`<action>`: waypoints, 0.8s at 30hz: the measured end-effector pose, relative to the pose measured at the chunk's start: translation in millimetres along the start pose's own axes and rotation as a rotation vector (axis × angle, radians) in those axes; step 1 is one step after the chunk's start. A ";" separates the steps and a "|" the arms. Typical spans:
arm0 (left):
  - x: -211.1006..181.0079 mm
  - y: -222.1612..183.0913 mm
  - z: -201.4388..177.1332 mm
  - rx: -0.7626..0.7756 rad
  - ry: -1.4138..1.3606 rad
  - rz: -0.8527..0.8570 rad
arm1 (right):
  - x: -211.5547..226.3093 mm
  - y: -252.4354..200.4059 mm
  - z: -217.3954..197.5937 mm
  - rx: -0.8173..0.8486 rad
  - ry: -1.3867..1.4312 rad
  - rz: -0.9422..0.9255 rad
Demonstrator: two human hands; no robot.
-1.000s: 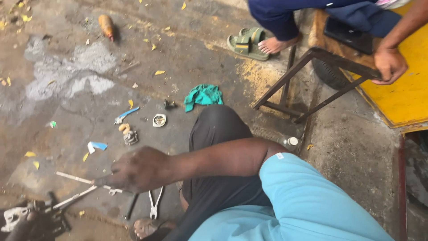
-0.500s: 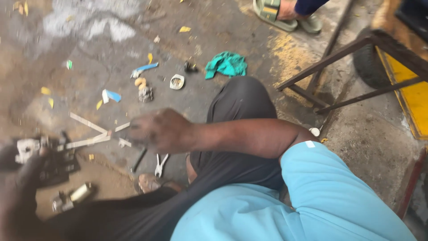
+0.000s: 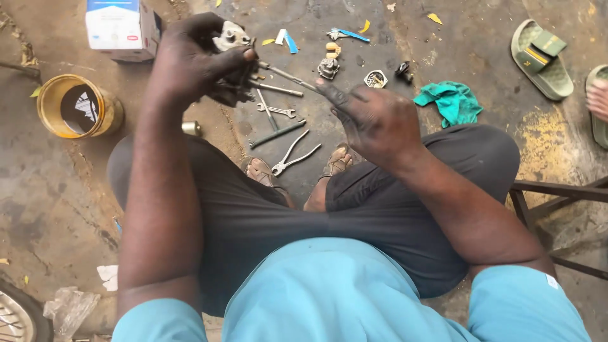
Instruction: The recorder is shown cleaning and adjusting a motorcycle carburetor using tools and hands.
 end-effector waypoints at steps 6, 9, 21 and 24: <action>-29.7 -7.2 1.5 0.091 -0.059 -0.030 | -33.6 -14.6 15.6 0.151 0.950 0.613; -27.2 -9.8 -2.8 0.072 0.062 0.019 | -27.0 -16.2 24.5 0.172 1.551 0.844; -32.5 -10.8 -8.7 0.126 -0.142 -0.062 | -35.9 -17.1 32.0 0.091 1.132 0.548; -23.5 -13.7 -13.1 0.021 0.063 0.007 | -29.5 -25.8 47.5 0.201 1.645 0.831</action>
Point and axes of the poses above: each hand's wrist, its own y-axis towards the middle knuckle, its own z-axis out of the palm, x = y × z, the point moved 4 cm from there along y, towards the middle knuckle, and after that the axes turned 8 degrees about -z, right-handed, at the moved point
